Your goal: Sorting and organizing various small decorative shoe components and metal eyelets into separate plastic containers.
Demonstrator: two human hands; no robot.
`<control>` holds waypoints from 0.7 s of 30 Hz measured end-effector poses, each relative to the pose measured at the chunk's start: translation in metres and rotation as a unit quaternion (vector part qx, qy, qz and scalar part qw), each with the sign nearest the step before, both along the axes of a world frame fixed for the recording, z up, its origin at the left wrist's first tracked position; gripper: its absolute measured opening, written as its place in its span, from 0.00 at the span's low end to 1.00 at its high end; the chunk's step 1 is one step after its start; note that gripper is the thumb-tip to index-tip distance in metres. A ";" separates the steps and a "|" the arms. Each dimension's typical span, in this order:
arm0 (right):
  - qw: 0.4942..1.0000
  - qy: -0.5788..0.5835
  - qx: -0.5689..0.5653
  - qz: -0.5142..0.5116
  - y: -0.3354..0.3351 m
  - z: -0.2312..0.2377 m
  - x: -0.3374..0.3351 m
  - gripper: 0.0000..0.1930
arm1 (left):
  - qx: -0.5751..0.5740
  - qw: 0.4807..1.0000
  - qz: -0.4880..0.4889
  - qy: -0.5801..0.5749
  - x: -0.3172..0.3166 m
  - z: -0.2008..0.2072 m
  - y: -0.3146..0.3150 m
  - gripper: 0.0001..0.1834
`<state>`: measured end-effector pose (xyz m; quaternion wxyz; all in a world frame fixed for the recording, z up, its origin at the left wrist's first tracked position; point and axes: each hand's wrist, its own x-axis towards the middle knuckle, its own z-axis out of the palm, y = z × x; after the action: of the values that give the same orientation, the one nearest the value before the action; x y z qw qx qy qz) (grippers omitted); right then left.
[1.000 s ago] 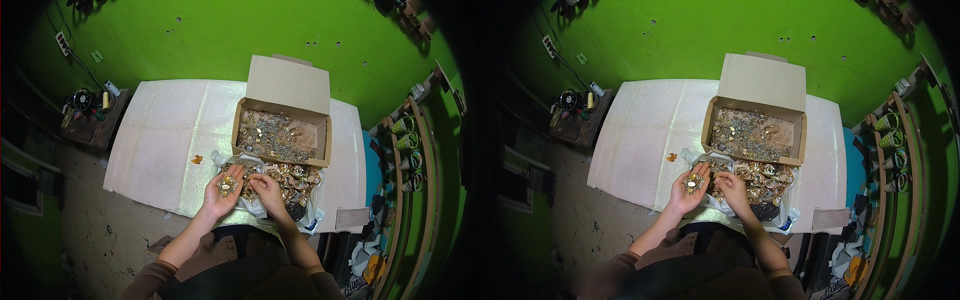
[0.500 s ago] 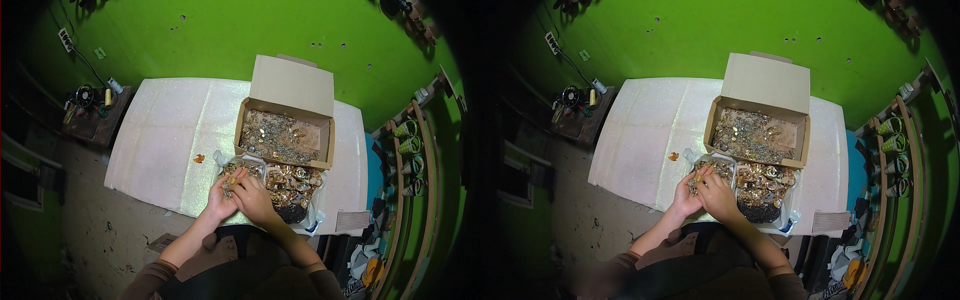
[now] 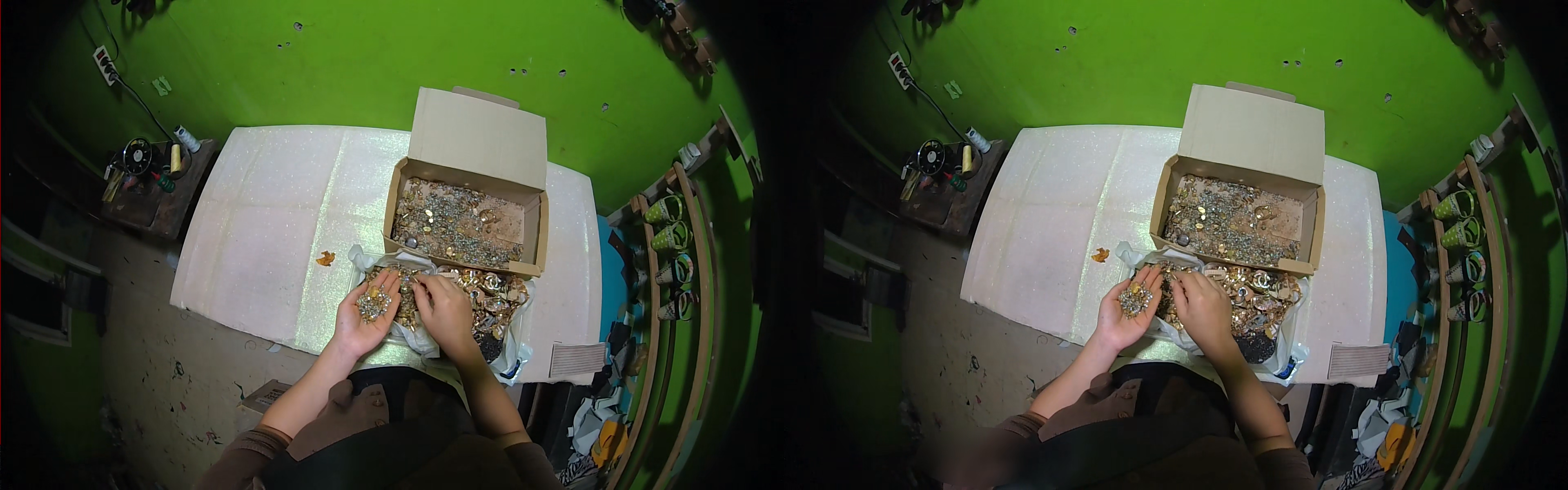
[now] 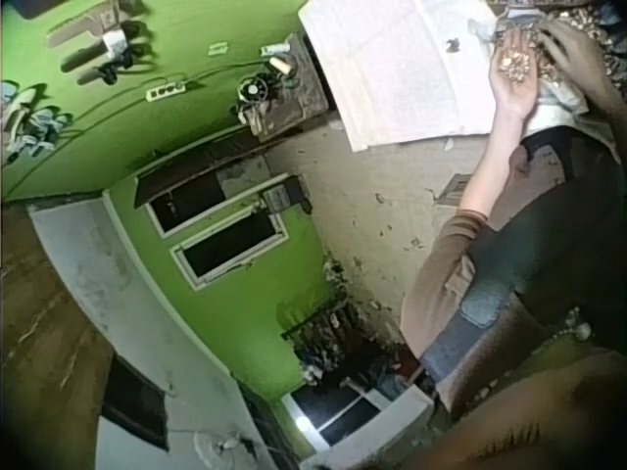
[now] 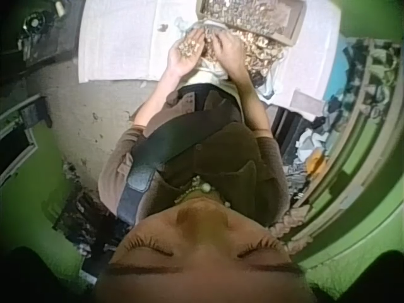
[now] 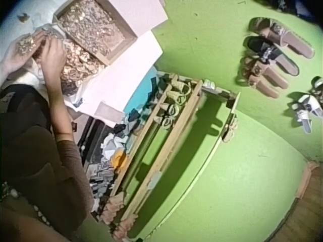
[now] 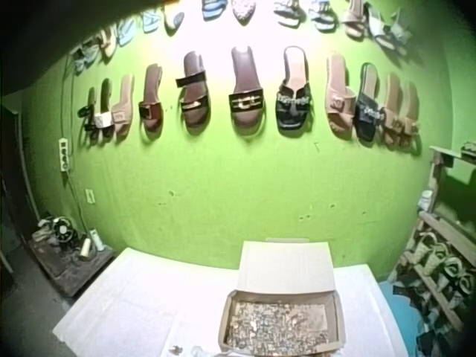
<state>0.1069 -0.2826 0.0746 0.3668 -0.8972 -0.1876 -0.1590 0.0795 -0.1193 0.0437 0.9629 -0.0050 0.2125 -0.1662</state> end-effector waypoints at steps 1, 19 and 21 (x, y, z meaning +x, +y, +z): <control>1.000 0.000 0.000 0.000 0.000 0.001 0.000 0.06 | 0.005 1.000 0.000 0.002 0.000 0.001 0.000 0.24; 0.984 0.038 0.002 0.173 0.014 0.013 0.008 0.05 | 0.027 0.997 -0.039 0.056 -0.006 -0.007 0.000 0.16; 0.991 0.074 0.026 0.108 0.007 0.010 0.012 0.05 | 0.009 0.999 -0.013 0.032 -0.004 -0.004 -0.002 0.19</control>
<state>0.1188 -0.2759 0.0845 0.4176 -0.8713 -0.2513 -0.0565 0.0757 -0.1211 0.0402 0.9533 0.0011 0.2451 -0.1766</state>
